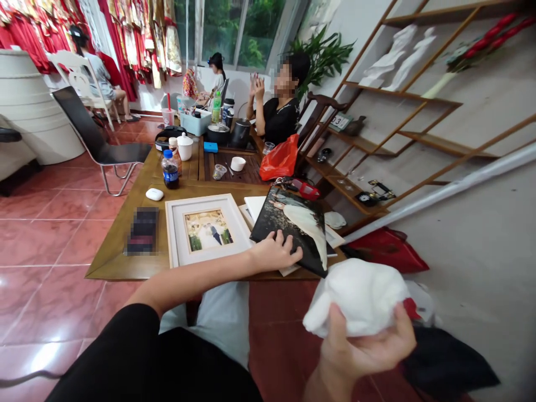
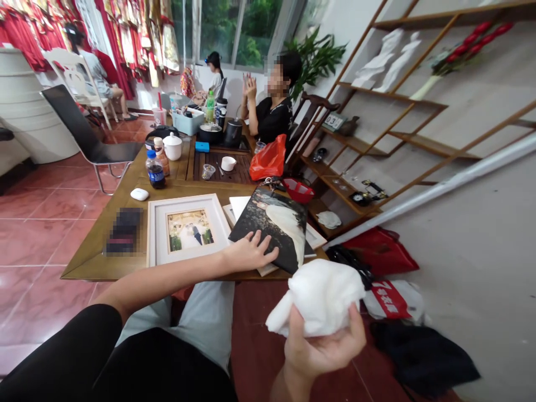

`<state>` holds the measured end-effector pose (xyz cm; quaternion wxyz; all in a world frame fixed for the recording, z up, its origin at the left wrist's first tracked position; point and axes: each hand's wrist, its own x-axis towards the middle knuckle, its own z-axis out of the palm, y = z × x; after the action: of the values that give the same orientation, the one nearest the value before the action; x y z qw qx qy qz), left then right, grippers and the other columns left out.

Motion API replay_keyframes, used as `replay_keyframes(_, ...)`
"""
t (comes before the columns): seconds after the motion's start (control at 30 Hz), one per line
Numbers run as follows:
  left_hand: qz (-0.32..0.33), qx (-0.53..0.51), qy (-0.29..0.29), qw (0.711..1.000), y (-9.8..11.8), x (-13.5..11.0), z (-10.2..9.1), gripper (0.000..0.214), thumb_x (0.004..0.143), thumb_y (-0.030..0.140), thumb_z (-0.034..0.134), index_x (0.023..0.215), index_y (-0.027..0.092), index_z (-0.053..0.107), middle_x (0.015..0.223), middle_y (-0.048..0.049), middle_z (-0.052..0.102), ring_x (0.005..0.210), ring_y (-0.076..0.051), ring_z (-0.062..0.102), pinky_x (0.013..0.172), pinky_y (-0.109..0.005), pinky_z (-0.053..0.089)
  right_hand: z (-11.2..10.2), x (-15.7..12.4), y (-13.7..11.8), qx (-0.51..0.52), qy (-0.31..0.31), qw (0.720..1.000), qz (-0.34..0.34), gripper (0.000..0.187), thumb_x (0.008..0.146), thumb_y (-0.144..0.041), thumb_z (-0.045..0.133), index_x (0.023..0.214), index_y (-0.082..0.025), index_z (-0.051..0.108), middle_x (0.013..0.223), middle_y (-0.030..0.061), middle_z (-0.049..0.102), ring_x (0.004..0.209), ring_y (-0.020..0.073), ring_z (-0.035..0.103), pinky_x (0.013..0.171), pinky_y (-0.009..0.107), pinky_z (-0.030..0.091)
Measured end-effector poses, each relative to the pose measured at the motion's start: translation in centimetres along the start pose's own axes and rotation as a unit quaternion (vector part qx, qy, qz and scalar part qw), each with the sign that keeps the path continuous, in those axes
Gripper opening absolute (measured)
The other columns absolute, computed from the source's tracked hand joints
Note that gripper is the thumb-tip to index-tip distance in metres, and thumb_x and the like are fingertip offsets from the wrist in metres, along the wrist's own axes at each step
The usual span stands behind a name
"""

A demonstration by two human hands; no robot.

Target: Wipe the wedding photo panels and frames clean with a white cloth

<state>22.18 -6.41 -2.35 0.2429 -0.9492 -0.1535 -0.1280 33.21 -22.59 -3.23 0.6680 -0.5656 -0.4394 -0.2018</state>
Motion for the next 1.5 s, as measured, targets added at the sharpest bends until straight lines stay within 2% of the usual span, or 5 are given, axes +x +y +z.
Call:
replay_keyframes(0.3,-0.025,-0.079,-0.013,0.996,0.0,-1.0,0.5,0.041,0.107,0.031,0.048,0.146,0.027,0.059,0.149,-0.0137,0.061,0.13,-0.028,0.066,0.104,-0.041,0.054,-0.1,1.0,-0.7,-0.062,0.047,0.993,-0.083,0.085,0.065,-0.051,0.083,0.146,-0.051,0.055,0.137,0.0079,0.062,0.123,0.0476,0.06,0.105,0.069,0.05)
replay_keyframes(0.47,-0.034,-0.147,-0.004,0.989,-2.9,-3.8,-0.9,0.042,0.109,0.042,0.042,0.14,0.022,0.063,0.149,-0.008,0.062,0.14,-0.02,0.057,0.12,-0.036,0.039,1.2,1.8,-1.5,-0.005,0.057,0.987,-0.147,0.082,0.064,-0.045,0.085,0.143,-0.04,0.062,0.131,0.0108,0.064,0.114,0.0479,0.061,0.103,0.072,0.046)
replay_keyframes(0.73,-0.362,-0.083,-0.132,0.919,-11.2,-13.1,-1.9,0.048,0.108,0.035,0.037,0.145,0.01,0.057,0.154,-0.0196,0.054,0.144,-0.034,0.049,0.119,-0.052,0.038,6.6,-0.2,-4.7,0.089,-0.124,0.977,-0.149,0.086,0.076,-0.044,0.078,0.155,-0.027,0.049,0.125,0.0118,0.063,0.098,0.0347,0.066,0.079,0.052,0.058)
replay_keyframes(1.07,-0.48,-0.056,-0.183,0.856,-14.1,-17.8,1.1,0.056,0.108,0.034,0.032,0.158,0.009,0.041,0.16,-0.0223,0.047,0.148,-0.039,0.043,0.12,-0.059,0.03,16.6,-0.1,-7.8,-0.036,-0.609,0.75,-0.256,0.075,0.088,-0.045,0.067,0.156,-0.025,0.044,0.151,0.0148,0.056,0.137,0.0331,0.052,0.115,0.055,0.041)
replay_keyframes(1.5,-0.423,-0.104,-0.181,0.882,-14.9,-18.9,2.2,0.054,0.108,0.029,0.03,0.16,0.018,0.038,0.162,-0.0174,0.044,0.151,-0.035,0.039,0.122,-0.066,0.026,20.5,-2.1,-7.4,-0.081,-0.698,0.684,-0.196,0.076,0.086,-0.055,0.071,0.156,-0.039,0.046,0.168,0.0131,0.036,0.154,0.0371,0.033,0.121,0.065,0.026)
